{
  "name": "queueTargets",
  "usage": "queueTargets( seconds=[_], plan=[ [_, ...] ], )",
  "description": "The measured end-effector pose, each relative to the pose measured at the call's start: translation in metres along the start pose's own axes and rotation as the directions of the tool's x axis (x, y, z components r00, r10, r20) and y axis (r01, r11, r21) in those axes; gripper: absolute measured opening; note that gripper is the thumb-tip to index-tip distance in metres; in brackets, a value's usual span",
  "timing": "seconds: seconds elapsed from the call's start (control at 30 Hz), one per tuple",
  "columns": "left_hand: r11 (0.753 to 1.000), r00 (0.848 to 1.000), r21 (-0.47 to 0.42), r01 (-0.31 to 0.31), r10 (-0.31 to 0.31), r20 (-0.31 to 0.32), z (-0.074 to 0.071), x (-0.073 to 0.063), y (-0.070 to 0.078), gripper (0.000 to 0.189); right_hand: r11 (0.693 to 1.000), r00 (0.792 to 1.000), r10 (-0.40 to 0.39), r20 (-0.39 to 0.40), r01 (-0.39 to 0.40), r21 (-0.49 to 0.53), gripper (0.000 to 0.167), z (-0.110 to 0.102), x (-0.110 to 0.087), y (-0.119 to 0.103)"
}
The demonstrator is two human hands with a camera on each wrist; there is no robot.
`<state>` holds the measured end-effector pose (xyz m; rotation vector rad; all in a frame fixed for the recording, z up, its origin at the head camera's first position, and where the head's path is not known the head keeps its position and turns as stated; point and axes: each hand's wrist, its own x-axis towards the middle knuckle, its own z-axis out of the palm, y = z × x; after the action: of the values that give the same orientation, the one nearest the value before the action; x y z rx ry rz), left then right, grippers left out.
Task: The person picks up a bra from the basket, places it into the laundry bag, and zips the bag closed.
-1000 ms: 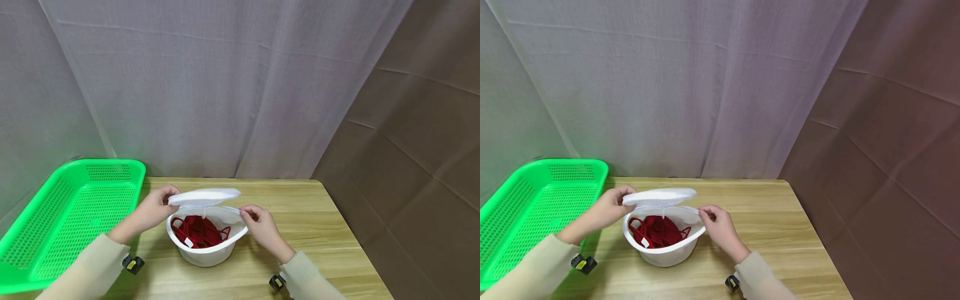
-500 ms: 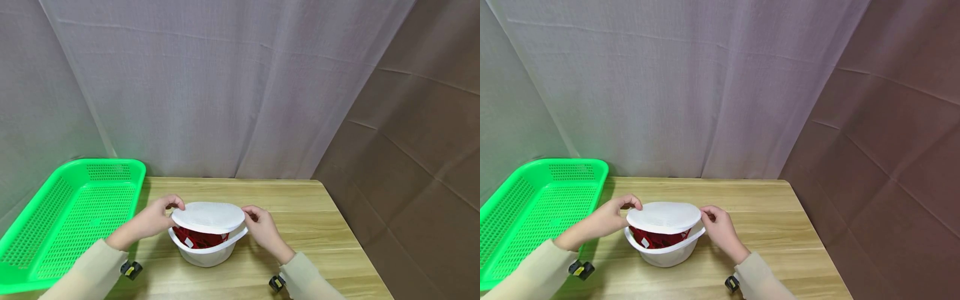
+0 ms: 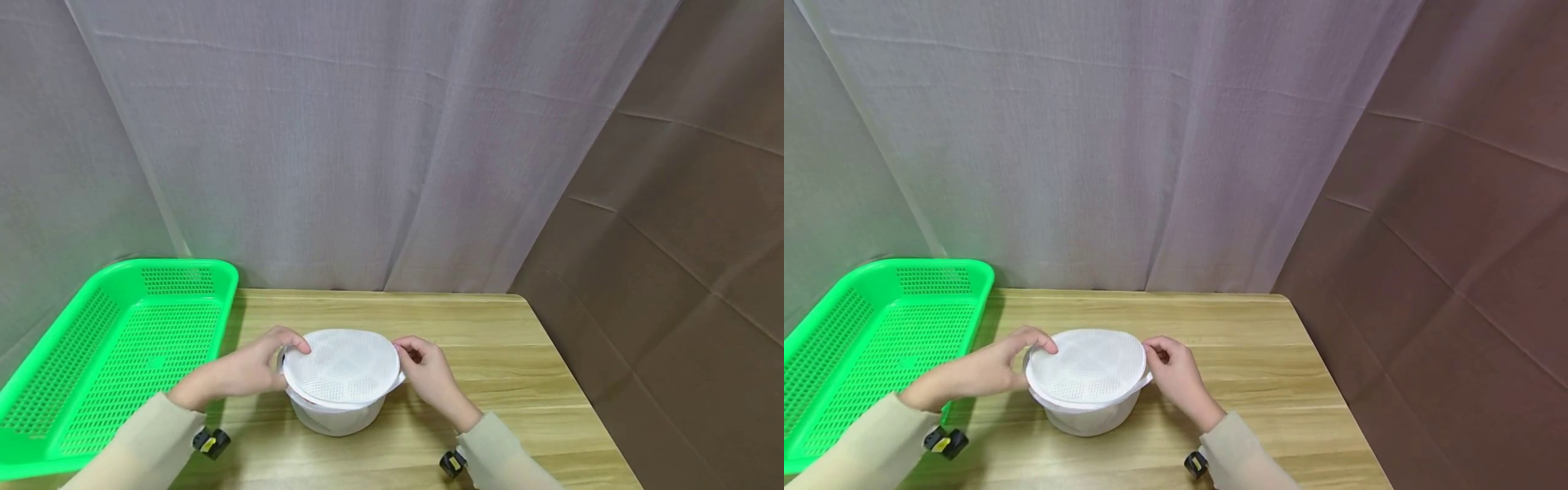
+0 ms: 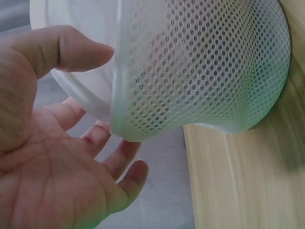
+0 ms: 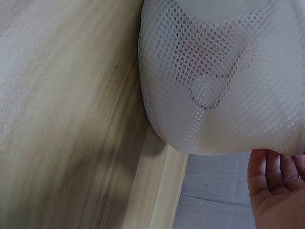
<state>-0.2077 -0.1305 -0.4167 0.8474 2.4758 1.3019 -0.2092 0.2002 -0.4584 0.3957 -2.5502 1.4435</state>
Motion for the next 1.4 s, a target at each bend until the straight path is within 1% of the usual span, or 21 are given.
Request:
queueTargets(
  seconds=[0.17, 0.23, 0.3, 0.4, 0.47, 0.53, 0.6, 0.67, 0.77, 0.9, 1.03, 1.1, 1.23, 1.33, 1.4],
  plan=[
    [1.000, 0.999, 0.015, 0.011, -0.012, 0.044, 0.000, -0.004, 0.004, 0.050, 1.000, 1.000, 0.004, -0.004, -0.004, 0.009, 0.013, 0.000, -0.001, -0.003],
    [1.000, 0.999, 0.010, 0.026, -0.026, 0.043, 0.000, -0.005, 0.006, 0.049, 1.000, 1.000, 0.008, -0.008, -0.008, 0.008, 0.013, 0.000, -0.002, -0.003],
    [0.999, 0.999, -0.016, 0.050, -0.050, 0.013, 0.001, -0.005, 0.007, 0.048, 1.000, 1.000, 0.012, -0.018, -0.011, 0.008, 0.013, 0.000, -0.002, -0.004],
    [0.990, 0.992, -0.098, 0.097, -0.105, -0.075, 0.006, -0.001, 0.009, 0.043, 1.000, 0.999, 0.015, -0.038, -0.014, 0.020, 0.015, 0.002, -0.002, -0.006],
    [0.981, 0.978, -0.155, 0.119, -0.142, -0.150, 0.010, 0.003, 0.008, 0.042, 0.999, 0.999, 0.015, -0.047, -0.014, 0.032, 0.017, 0.002, -0.001, -0.008],
    [0.974, 0.959, -0.177, 0.140, -0.178, -0.220, 0.015, 0.008, 0.008, 0.045, 0.999, 0.999, 0.017, -0.049, -0.015, 0.040, 0.018, 0.003, 0.000, -0.008],
    [0.971, 0.940, -0.167, 0.168, -0.209, -0.270, 0.020, 0.012, 0.007, 0.048, 0.999, 0.999, 0.021, -0.043, -0.019, 0.038, 0.017, 0.004, 0.000, -0.009],
    [0.972, 0.925, -0.123, 0.202, -0.231, -0.303, 0.023, 0.016, 0.006, 0.047, 0.999, 0.999, 0.023, -0.031, -0.022, 0.039, 0.016, 0.004, 0.001, -0.009],
    [0.970, 0.919, -0.042, 0.238, -0.239, -0.314, 0.027, 0.019, 0.005, 0.046, 0.999, 1.000, 0.024, -0.012, -0.023, 0.028, 0.013, 0.004, 0.001, -0.009],
    [0.962, 0.918, 0.006, 0.274, -0.260, -0.298, 0.030, 0.025, 0.005, 0.046, 0.999, 1.000, 0.014, -0.001, -0.014, 0.037, 0.012, 0.004, 0.001, -0.009],
    [0.953, 0.914, -0.016, 0.302, -0.294, -0.279, 0.033, 0.026, 0.003, 0.038, 0.998, 1.000, 0.008, 0.008, -0.008, 0.061, 0.012, 0.006, 0.002, -0.009],
    [0.950, 0.911, -0.023, 0.311, -0.306, -0.276, 0.033, 0.025, 0.002, 0.033, 0.998, 1.000, 0.007, 0.018, -0.008, 0.056, 0.012, 0.007, 0.002, -0.009],
    [0.941, 0.900, -0.027, 0.337, -0.330, -0.284, 0.034, 0.021, 0.002, 0.028, 0.999, 0.999, -0.007, 0.038, 0.006, 0.032, 0.014, 0.010, 0.003, -0.010],
    [0.941, 0.895, -0.045, 0.335, -0.332, -0.299, 0.035, 0.021, 0.004, 0.026, 0.999, 0.999, -0.015, 0.039, 0.013, 0.034, 0.017, 0.011, 0.004, -0.011],
    [0.945, 0.891, -0.069, 0.319, -0.324, -0.317, 0.035, 0.021, 0.006, 0.022, 0.999, 0.999, -0.007, 0.040, 0.005, 0.047, 0.018, 0.011, 0.003, -0.011]
  ],
)
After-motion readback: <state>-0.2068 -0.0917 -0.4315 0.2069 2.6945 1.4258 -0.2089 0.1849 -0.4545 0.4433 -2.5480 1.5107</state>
